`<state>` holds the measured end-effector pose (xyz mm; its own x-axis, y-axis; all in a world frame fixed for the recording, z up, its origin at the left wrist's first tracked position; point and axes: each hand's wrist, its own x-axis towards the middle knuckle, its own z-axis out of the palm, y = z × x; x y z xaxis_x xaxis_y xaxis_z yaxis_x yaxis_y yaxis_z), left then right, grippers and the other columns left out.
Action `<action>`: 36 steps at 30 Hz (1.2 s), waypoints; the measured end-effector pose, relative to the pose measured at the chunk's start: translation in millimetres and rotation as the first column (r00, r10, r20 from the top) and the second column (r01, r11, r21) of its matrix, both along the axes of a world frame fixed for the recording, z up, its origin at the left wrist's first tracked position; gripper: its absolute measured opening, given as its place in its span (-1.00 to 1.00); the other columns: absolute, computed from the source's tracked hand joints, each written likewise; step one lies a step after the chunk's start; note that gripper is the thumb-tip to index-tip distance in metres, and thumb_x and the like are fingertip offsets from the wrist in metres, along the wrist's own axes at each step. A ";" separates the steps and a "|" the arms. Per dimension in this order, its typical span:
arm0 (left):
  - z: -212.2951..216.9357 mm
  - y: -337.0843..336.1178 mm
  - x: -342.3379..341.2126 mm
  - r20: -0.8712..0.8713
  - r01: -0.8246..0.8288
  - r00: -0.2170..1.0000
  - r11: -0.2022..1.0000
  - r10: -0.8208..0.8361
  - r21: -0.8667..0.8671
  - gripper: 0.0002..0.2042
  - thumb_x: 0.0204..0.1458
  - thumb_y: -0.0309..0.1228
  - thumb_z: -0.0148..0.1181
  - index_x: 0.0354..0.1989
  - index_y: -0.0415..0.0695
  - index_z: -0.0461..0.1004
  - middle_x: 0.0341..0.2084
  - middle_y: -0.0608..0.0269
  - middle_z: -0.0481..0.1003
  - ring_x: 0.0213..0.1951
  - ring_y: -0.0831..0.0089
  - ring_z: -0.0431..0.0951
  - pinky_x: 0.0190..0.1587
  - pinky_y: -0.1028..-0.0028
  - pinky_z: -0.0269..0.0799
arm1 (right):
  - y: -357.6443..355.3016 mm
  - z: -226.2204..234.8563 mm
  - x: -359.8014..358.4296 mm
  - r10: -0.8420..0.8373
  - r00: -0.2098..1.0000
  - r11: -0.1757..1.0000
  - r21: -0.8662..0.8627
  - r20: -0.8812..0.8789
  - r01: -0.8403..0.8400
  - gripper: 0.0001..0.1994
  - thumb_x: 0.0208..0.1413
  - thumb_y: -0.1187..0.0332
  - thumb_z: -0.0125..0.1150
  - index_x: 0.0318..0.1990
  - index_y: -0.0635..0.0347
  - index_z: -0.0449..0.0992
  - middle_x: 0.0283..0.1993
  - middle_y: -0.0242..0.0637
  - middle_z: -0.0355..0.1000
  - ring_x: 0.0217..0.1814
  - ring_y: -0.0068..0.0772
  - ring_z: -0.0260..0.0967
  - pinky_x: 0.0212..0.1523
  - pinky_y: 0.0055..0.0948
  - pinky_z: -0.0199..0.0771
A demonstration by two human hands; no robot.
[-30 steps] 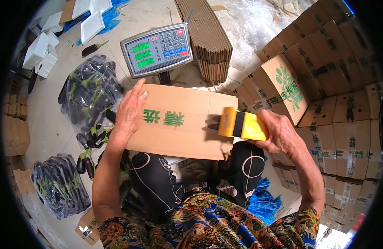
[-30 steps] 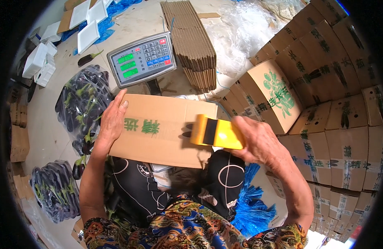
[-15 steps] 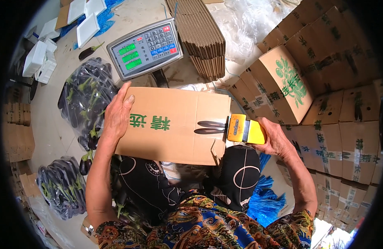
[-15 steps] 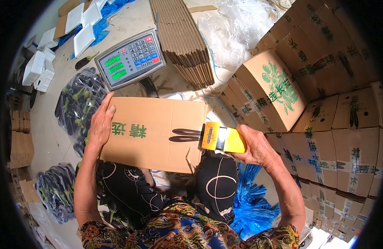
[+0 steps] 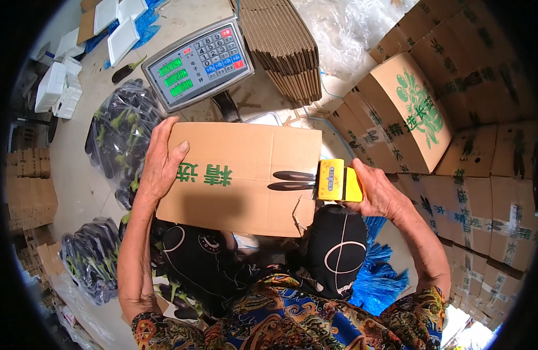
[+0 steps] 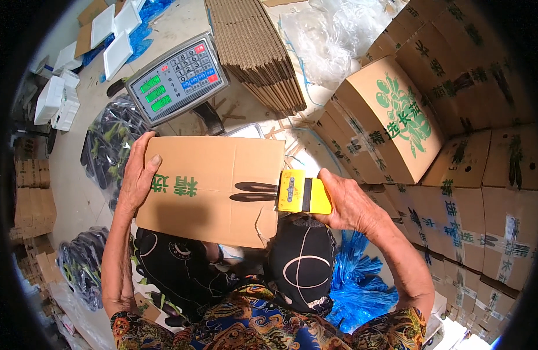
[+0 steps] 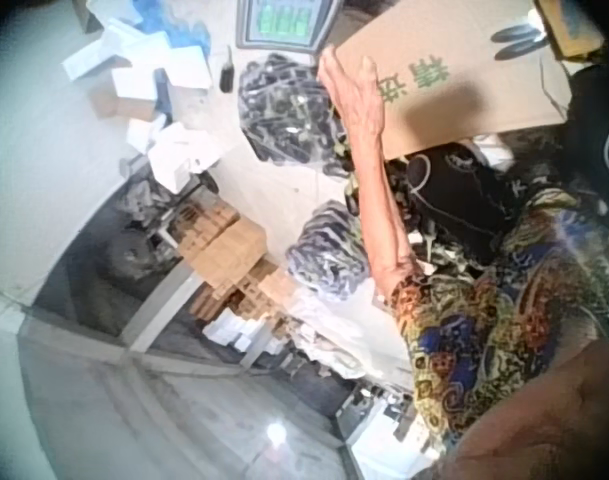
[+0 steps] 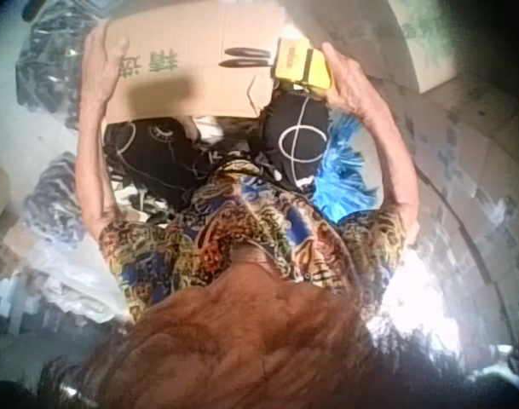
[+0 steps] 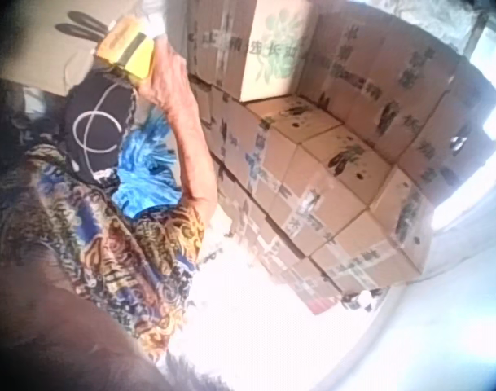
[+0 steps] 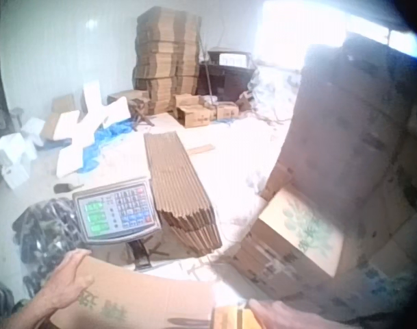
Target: The person seals cardboard boxes using a tape dispenser, sorts eggplants on the floor by hand, and inserts a plastic liner into an assembled box.
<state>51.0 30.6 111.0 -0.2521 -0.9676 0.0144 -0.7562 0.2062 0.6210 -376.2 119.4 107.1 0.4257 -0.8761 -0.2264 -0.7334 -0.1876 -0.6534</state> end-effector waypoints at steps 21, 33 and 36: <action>-6.4 -2.0 2.1 0.047 -0.064 0.997 0.998 0.064 0.002 -0.47 0.22 -0.12 -0.05 0.28 -0.17 0.22 0.16 -0.05 0.31 0.22 0.06 0.31 0.26 0.29 0.17 | 17.8 -105.3 -9.8 -0.091 0.972 0.986 -0.121 0.216 0.119 -0.43 -0.10 0.13 0.45 -0.09 0.22 0.23 -0.29 0.06 0.43 -0.20 0.23 0.43 -0.20 -0.08 0.46; -4.1 1.5 -0.7 0.012 -0.061 0.998 0.998 0.061 -0.020 -0.51 0.23 -0.17 -0.03 0.27 -0.14 0.25 0.15 0.00 0.33 0.18 0.12 0.36 0.26 0.31 0.19 | 58.4 -145.0 -53.8 -0.148 0.974 0.989 -0.013 -0.171 0.148 -0.43 -0.05 0.10 0.37 -0.04 0.21 0.19 -0.20 0.15 0.38 -0.13 0.29 0.41 -0.16 0.01 0.46; -7.8 0.7 -0.6 0.003 -0.066 0.998 0.998 0.066 0.002 -0.52 0.23 -0.18 -0.03 0.27 -0.13 0.25 0.14 0.01 0.34 0.18 0.14 0.36 0.25 0.32 0.19 | 36.6 -101.3 -14.9 -0.070 0.899 0.997 -0.049 -0.432 0.054 -0.49 -0.06 0.25 0.33 -0.02 0.26 0.25 -0.23 0.05 0.44 -0.20 0.12 0.49 -0.24 -0.02 0.49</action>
